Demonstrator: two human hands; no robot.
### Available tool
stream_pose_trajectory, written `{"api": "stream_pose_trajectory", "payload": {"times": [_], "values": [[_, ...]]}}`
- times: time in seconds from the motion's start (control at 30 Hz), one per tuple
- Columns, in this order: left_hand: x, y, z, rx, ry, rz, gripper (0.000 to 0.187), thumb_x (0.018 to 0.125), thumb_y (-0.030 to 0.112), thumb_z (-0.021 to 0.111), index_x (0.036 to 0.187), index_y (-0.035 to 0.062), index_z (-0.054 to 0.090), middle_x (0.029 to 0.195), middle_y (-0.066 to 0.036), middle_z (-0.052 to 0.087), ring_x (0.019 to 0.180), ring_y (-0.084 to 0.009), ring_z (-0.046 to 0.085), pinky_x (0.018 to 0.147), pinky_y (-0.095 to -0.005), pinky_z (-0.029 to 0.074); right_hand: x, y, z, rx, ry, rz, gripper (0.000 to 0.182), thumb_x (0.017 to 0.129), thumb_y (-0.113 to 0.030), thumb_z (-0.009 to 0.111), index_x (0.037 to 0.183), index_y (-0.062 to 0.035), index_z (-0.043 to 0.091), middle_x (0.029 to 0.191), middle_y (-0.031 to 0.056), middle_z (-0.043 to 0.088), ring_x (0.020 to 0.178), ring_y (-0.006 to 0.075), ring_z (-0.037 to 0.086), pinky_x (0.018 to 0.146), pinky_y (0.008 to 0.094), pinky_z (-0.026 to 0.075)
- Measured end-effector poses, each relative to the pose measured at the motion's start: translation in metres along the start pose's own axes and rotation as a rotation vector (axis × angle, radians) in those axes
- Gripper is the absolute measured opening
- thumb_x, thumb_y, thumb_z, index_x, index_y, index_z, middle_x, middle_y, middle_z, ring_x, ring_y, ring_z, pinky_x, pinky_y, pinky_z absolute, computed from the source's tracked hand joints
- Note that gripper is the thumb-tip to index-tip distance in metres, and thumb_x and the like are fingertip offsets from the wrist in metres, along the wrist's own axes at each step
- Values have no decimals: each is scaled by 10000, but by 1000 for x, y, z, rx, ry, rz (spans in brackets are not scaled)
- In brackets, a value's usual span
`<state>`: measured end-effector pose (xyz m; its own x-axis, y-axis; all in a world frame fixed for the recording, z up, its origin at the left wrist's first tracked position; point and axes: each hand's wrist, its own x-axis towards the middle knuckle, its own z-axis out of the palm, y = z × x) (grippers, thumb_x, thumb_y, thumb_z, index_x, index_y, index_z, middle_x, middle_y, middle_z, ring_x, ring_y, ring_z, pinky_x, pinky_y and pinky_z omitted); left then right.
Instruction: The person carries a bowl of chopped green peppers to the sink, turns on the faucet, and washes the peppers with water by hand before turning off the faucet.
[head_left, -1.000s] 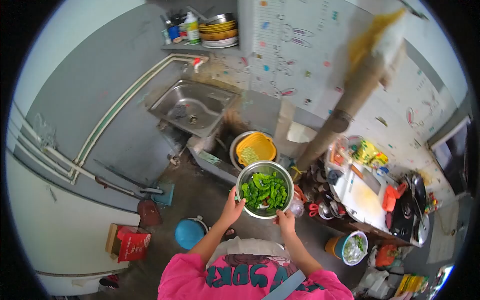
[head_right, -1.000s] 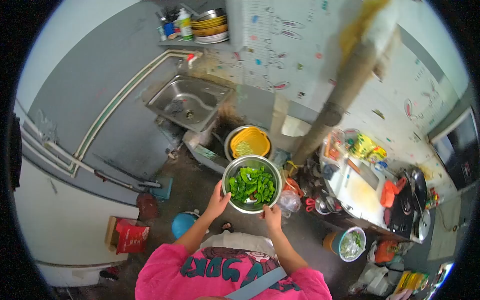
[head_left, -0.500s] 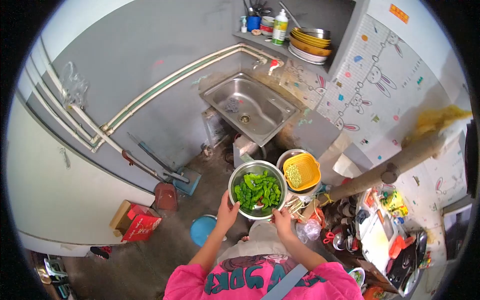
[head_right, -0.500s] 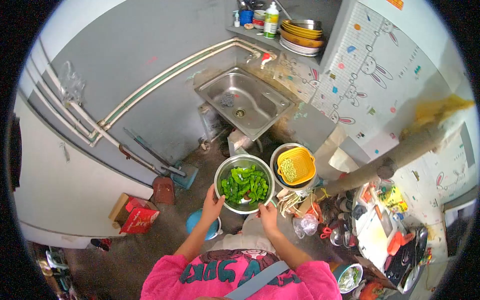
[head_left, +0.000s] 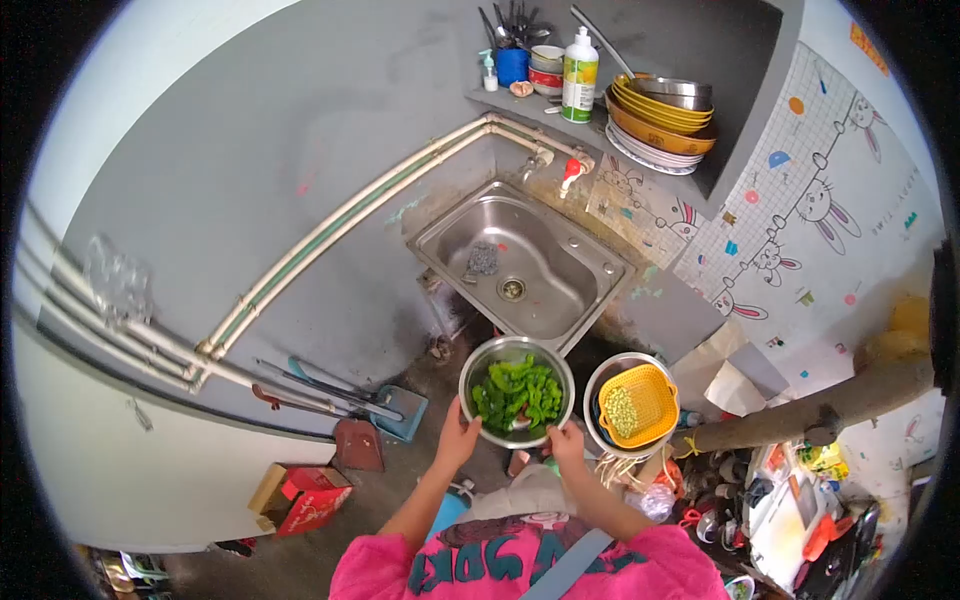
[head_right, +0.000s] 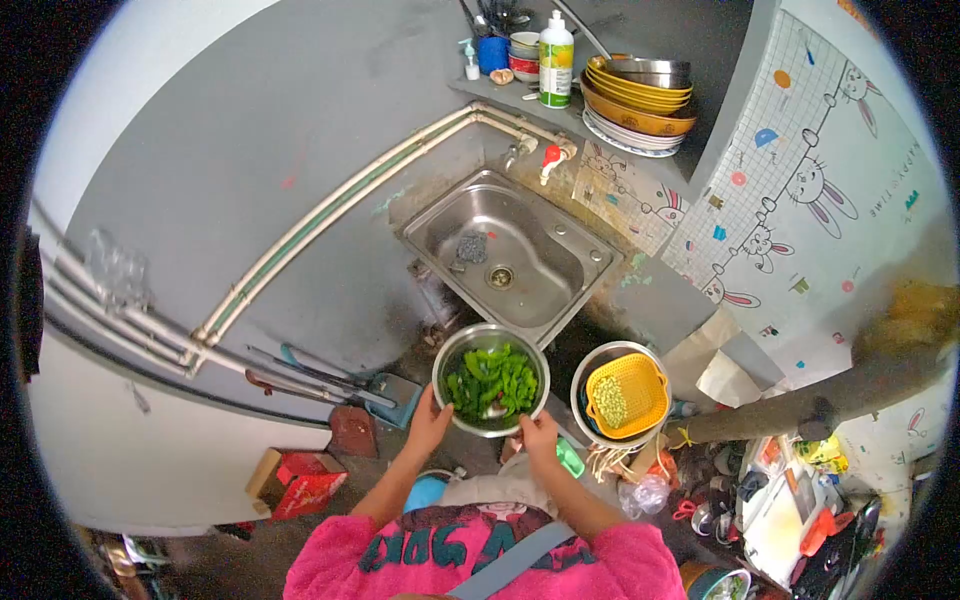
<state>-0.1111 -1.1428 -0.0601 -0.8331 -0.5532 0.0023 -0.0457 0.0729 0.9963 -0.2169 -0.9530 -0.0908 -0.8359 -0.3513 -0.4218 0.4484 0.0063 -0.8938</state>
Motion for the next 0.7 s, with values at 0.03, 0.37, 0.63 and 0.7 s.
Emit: {"api": "stream_pose_trajectory", "payload": {"times": [0.03,0.37,0.63,0.7], "values": [[18,4,-1,1,-27,-33,541,867,4,505,1354,13,271,1261,-140,444,1113,-201,482,887,-311,427,15,-15,6,30,-16,-11,102,846,-67,523,894,18,549,651,88,601,490,138,569,414,246,428],[162,53,9,-180,-43,-333,543,879,69,528,1359,82,275,1168,-84,514,976,-174,568,756,-317,510,125,-97,40,-7,17,-116,89,863,-99,528,848,-13,542,626,43,557,471,100,510,433,226,444],[277,7,14,-405,-371,-669,545,913,146,453,1388,138,187,1282,-147,423,1075,-291,530,808,-449,513,183,-119,41,-84,109,-61,125,848,-99,536,888,19,535,653,62,567,500,126,549,442,237,460],[309,9,12,-386,-402,-670,523,914,123,433,1378,129,192,1294,-146,401,1086,-304,517,854,-469,493,204,-133,48,-156,129,-21,138,847,-108,544,895,21,533,675,67,574,519,131,565,447,240,465]]}}
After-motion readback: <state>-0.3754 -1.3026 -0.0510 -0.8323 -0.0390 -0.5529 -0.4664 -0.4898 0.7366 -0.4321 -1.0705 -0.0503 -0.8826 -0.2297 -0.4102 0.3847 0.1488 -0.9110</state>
